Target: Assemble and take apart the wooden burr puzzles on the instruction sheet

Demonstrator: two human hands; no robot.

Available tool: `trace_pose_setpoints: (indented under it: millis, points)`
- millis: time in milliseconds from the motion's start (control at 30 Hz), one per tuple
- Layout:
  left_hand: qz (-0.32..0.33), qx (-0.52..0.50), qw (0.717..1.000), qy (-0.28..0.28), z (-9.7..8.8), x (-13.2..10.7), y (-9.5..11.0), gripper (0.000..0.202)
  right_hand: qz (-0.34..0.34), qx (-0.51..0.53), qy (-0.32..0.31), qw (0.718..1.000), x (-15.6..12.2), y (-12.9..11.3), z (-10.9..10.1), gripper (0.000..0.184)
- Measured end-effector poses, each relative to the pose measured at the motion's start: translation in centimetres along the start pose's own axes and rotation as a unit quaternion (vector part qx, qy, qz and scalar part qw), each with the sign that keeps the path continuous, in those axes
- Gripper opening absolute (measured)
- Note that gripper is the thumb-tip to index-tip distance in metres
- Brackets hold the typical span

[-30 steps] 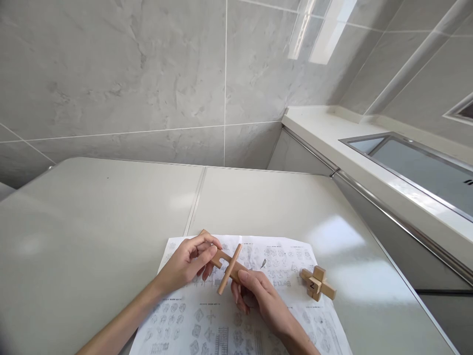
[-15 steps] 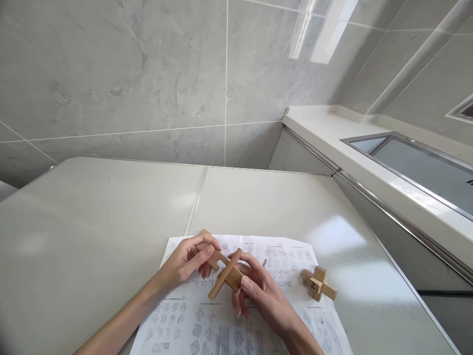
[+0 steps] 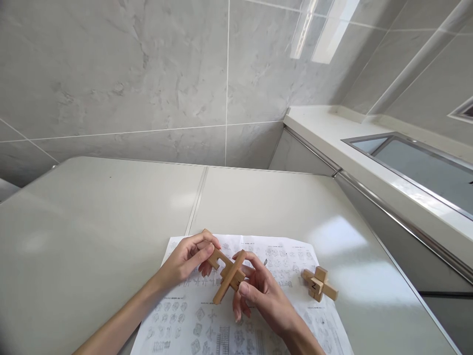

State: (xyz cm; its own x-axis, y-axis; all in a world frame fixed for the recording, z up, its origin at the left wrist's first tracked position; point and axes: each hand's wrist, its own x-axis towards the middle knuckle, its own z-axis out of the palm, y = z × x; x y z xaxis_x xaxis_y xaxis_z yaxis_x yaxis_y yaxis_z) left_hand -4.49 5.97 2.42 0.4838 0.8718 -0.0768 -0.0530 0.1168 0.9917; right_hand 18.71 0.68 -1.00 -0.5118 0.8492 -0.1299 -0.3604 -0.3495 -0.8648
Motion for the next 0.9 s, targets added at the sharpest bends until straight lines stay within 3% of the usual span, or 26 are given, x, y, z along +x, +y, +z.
trace_pose_setpoints:
  millis: [900]
  points:
    - [0.004,0.008,1.000,-0.006,0.05,0.02,-0.74,0.033,0.006,0.019,-0.007,1.000,-0.02,-0.10,-0.07,0.048]
